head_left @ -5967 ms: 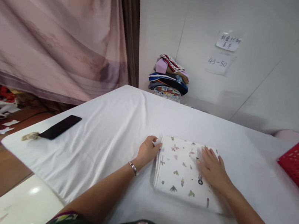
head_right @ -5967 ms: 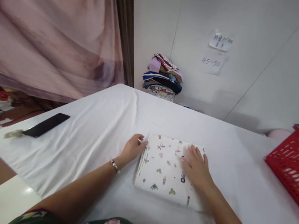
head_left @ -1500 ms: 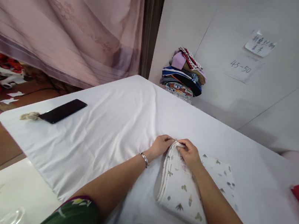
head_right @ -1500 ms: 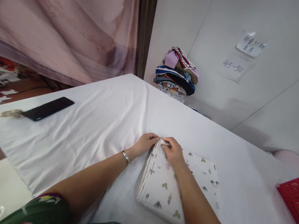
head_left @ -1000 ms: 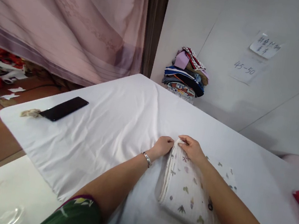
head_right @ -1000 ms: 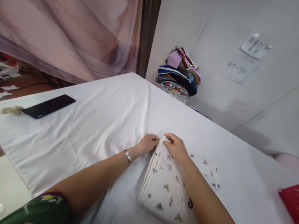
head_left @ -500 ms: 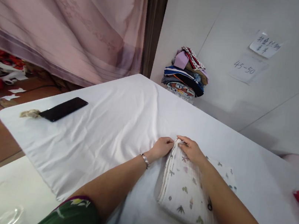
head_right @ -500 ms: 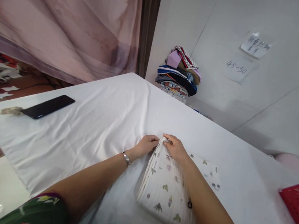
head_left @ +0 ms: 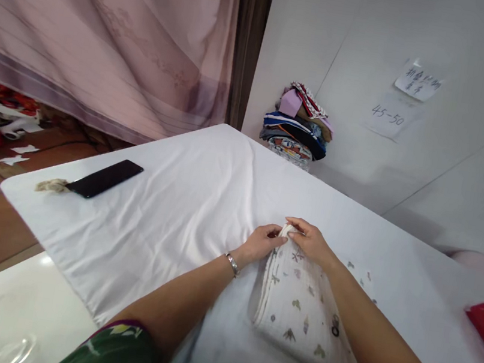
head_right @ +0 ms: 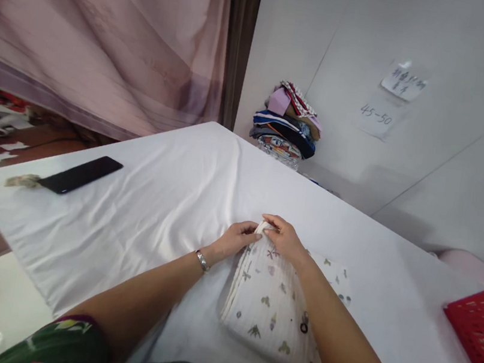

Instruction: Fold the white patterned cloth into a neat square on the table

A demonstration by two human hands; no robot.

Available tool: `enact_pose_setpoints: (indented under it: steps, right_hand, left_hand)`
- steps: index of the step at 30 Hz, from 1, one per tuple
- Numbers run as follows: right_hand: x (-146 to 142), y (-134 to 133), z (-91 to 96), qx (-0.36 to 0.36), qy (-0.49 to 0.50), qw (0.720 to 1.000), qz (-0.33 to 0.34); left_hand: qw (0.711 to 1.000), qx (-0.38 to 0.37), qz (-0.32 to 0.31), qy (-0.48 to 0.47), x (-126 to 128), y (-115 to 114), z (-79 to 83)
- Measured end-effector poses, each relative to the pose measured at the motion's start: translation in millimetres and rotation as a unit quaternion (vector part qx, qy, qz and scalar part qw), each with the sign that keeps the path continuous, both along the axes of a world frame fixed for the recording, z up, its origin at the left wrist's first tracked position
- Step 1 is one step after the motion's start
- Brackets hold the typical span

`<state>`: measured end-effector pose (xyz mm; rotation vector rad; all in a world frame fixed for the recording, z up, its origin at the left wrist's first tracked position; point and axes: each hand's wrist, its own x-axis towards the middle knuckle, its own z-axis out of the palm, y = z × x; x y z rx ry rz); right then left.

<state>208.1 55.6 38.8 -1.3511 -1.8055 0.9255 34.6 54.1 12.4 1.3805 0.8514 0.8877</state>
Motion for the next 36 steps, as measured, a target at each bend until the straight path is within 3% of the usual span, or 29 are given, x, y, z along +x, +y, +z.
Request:
enact_pose_setpoints:
  steps: [5, 9, 15, 20, 27, 31, 36]
  right_hand:
    - [1.4, 0.7, 3.9, -0.055, -0.006, 0.998, 0.022]
    - [-0.1, 0.4, 9.7, -0.061, -0.017, 0.998, 0.016]
    - [-2.8, 3.6, 7.8, -0.077, -0.062, 0.995, 0.003]
    - [-7.7, 5.7, 5.0, -0.078, -0.124, 0.989, 0.002]
    - [-9.9, 5.5, 0.3, -0.063, -0.178, 0.982, -0.019]
    - [-10.7, 0.8, -1.7, -0.016, -0.175, 0.984, -0.041]
    - [-9.4, -2.3, -8.5, 0.017, -0.139, 0.988, -0.067]
  left_hand:
    - [0.999, -0.042, -0.002, 0.003, 1.8, -5.5, 5.9]
    - [0.991, -0.062, -0.031, 0.117, -4.6, -17.2, 15.6]
    - [0.962, -0.014, -0.068, 0.264, -24.9, -51.4, 28.3]
    - [0.969, -0.006, -0.085, 0.230, -37.7, -82.7, 28.1]
    - [0.975, -0.033, -0.051, 0.214, -50.8, -113.7, 27.6]
    - [0.977, -0.010, -0.025, 0.213, -50.7, -122.8, 31.2]
    - [0.989, -0.002, 0.012, 0.148, -41.1, -126.2, 31.4]
